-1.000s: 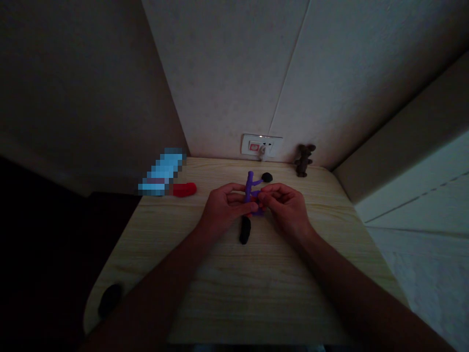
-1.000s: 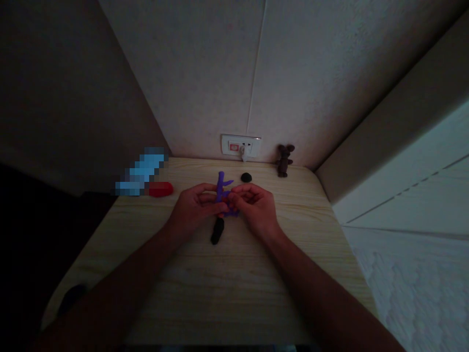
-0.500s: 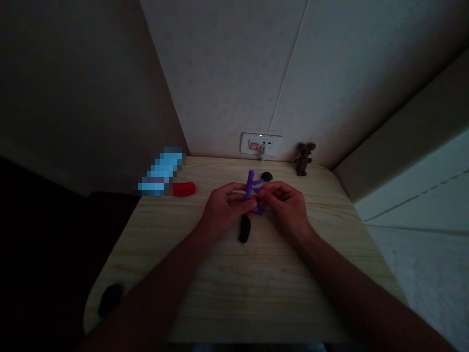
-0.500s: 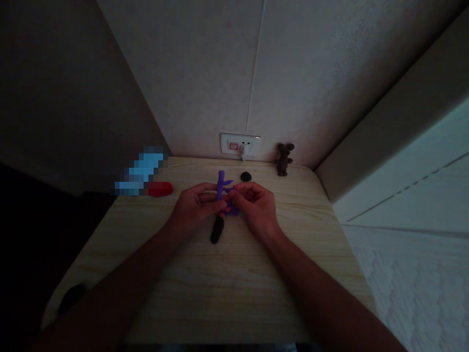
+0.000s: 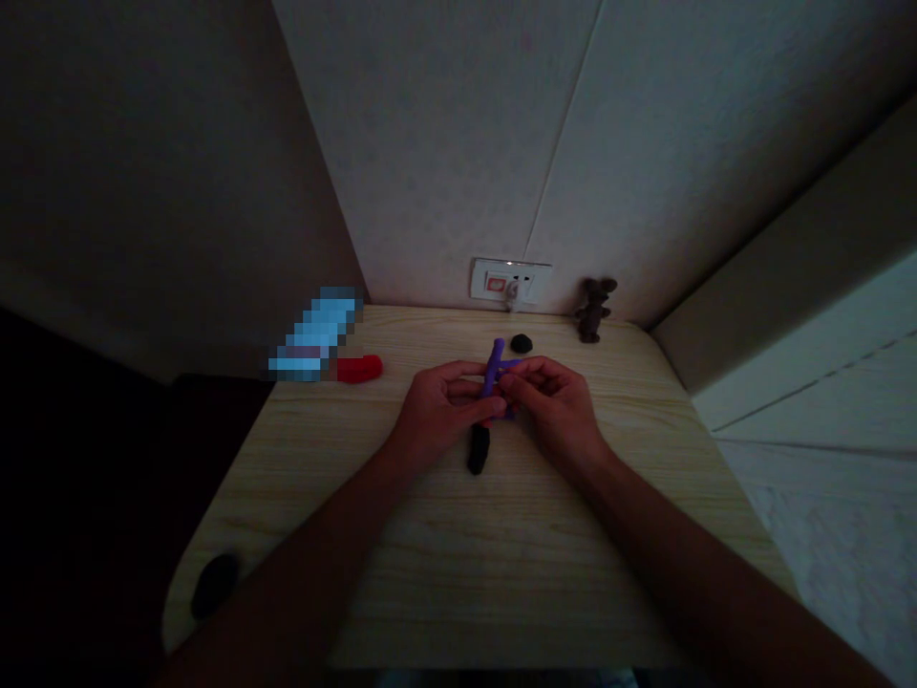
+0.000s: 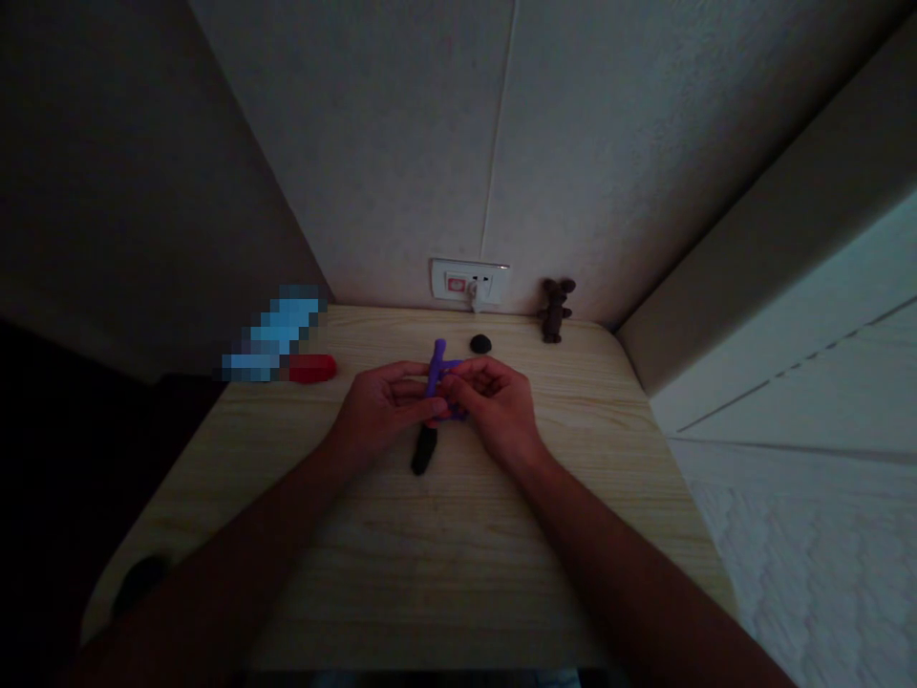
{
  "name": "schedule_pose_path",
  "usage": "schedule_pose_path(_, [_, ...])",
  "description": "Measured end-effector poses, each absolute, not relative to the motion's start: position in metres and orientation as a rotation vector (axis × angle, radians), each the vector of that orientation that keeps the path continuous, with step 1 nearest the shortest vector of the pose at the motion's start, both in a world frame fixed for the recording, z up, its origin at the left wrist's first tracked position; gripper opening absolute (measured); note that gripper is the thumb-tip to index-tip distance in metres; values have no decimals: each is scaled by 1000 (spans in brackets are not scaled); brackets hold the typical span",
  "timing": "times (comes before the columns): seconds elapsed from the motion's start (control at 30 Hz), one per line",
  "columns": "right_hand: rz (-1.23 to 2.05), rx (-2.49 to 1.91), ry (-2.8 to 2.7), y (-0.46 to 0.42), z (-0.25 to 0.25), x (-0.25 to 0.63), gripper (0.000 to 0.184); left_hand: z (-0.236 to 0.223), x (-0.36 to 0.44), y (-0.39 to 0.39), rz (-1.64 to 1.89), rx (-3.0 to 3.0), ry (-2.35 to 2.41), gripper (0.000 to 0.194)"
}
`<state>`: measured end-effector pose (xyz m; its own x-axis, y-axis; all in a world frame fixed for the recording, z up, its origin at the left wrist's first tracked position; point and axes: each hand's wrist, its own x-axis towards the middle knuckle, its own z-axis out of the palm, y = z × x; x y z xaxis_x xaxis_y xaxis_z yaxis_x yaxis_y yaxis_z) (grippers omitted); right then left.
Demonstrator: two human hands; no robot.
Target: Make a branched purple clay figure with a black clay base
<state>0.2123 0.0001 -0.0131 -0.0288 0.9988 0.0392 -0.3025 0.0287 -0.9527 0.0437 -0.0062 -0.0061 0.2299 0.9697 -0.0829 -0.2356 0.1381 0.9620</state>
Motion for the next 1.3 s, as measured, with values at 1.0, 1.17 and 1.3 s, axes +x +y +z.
schedule_pose_path(1.0, [1289, -963, -979, -1, -11, 213, 32, -7, 43, -5, 1133, 978, 904, 37])
schedule_pose_path(1.17, [1281, -981, -987, 0, -9, 213, 32, -5, 41, -5, 1099, 961, 915, 39])
schedule_pose_path(1.3, [1281, -985, -978, 0, -8, 213, 31, -6, 41, -5, 1094, 934, 912, 39])
